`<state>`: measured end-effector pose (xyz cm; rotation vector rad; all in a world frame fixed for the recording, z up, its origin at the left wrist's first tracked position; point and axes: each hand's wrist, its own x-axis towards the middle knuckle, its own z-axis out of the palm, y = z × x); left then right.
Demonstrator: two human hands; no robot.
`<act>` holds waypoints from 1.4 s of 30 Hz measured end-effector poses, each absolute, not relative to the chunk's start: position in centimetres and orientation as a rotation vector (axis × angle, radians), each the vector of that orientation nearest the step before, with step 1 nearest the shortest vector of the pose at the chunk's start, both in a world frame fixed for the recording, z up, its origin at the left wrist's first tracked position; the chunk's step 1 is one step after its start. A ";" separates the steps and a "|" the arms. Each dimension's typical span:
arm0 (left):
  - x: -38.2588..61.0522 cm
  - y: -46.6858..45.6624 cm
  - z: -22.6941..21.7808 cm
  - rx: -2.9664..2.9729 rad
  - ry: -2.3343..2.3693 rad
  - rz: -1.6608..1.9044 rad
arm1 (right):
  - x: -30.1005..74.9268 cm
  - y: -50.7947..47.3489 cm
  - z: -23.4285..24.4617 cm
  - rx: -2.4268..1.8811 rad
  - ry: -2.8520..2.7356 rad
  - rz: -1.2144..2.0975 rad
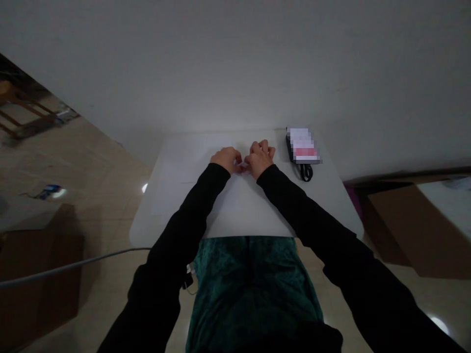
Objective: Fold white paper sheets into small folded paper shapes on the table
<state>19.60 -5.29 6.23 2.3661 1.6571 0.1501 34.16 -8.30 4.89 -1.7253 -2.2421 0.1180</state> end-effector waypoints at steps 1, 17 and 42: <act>19.6 -5.3 6.2 2.333 1.697 0.143 | 34.4 -8.2 4.8 -1.729 -2.204 0.145; 18.6 -4.9 4.3 2.313 1.600 0.479 | 35.0 -7.3 4.1 -1.849 -2.138 0.273; 19.3 -6.0 5.0 2.107 1.676 0.776 | 35.7 -6.3 3.2 -1.611 -1.924 0.318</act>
